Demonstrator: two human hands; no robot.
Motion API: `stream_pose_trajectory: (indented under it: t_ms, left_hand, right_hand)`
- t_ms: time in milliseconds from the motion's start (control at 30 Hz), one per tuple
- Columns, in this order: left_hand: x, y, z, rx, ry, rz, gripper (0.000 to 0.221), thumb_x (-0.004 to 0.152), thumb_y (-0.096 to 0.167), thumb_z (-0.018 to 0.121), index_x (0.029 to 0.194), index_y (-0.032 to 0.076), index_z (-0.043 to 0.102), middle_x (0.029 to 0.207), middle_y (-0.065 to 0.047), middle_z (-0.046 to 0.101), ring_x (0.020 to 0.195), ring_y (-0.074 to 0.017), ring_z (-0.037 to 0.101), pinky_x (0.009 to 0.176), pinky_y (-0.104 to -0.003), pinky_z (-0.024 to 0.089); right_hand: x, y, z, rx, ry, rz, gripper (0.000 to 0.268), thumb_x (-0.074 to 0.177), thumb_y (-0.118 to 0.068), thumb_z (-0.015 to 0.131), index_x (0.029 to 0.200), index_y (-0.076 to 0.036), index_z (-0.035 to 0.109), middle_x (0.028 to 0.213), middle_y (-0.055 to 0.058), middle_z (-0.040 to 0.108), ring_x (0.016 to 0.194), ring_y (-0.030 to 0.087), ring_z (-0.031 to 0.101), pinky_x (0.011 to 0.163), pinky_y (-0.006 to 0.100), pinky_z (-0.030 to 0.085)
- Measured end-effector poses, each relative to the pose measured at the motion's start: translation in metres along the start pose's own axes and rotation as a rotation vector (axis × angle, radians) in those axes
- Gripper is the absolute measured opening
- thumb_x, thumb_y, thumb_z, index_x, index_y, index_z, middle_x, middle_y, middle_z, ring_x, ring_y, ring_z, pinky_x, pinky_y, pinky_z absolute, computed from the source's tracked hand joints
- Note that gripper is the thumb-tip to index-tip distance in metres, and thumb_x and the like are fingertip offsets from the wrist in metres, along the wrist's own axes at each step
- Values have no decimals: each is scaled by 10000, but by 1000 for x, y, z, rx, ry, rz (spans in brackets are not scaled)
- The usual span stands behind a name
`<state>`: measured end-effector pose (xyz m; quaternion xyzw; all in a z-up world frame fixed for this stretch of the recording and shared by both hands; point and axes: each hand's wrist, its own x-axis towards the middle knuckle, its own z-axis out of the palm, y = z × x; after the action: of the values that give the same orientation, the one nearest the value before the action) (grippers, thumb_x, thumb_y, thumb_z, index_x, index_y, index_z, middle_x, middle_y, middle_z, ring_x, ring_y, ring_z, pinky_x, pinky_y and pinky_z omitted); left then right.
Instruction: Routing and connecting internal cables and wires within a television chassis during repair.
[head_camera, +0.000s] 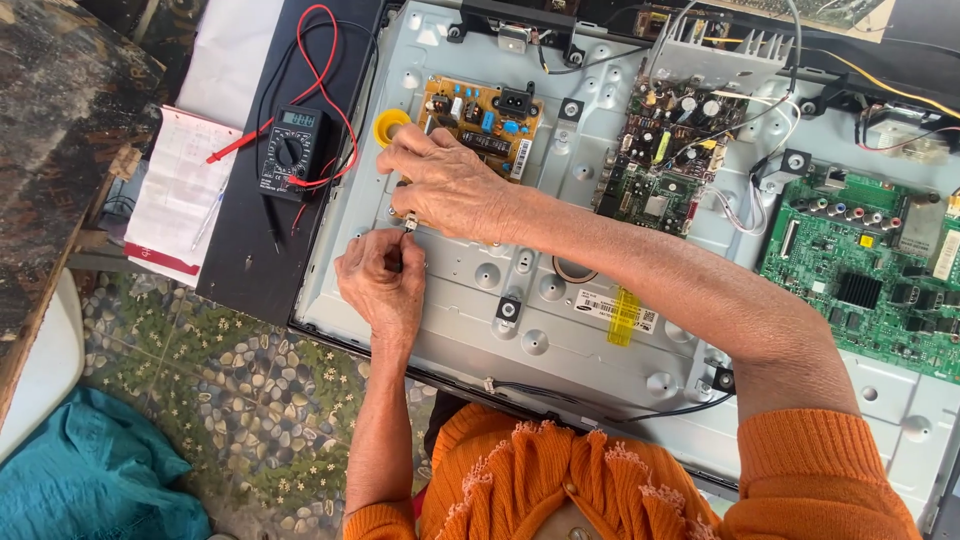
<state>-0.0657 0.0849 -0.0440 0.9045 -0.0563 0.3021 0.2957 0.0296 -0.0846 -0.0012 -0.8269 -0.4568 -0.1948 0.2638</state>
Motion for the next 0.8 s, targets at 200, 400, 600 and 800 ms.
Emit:
stream_pose_trajectory:
  t_ms: [200, 400, 600, 800]
  left_hand:
    - [1, 0, 3, 26, 5, -5, 138, 893, 135, 742, 812, 186, 643, 603, 28, 526, 667, -256, 621, 714, -349, 458]
    - [1, -2, 5, 80, -14, 24, 148, 886, 135, 733, 797, 171, 620, 616, 2, 518, 684, -282, 622, 715, -369, 461]
    - [4, 8, 2, 101, -2, 33, 183, 833, 134, 788, 901, 161, 621, 654, -11, 524, 704, -286, 635, 726, -387, 476]
    - [7, 14, 0, 118, 0, 56, 188, 878, 152, 792, 1003, 159, 651, 687, -15, 526, 709, -274, 631, 732, -386, 480]
  right_hand:
    - [-1, -3, 0, 22, -25, 41, 223, 725, -79, 906, 791, -119, 696, 1135, 19, 493, 1121, 267, 434, 854, 398, 425]
    - [-6, -2, 9, 51, -34, 75, 225, 741, -96, 897, 813, -119, 684, 1160, 22, 488, 1100, 284, 437, 848, 404, 445]
    - [-9, 2, 12, 47, -34, 72, 247, 749, -107, 883, 801, -129, 642, 1144, 8, 498, 1127, 261, 432, 847, 396, 433]
    - [-10, 6, 16, 93, -36, 87, 254, 796, -116, 857, 828, -135, 606, 1162, -6, 490, 1102, 251, 444, 835, 396, 445]
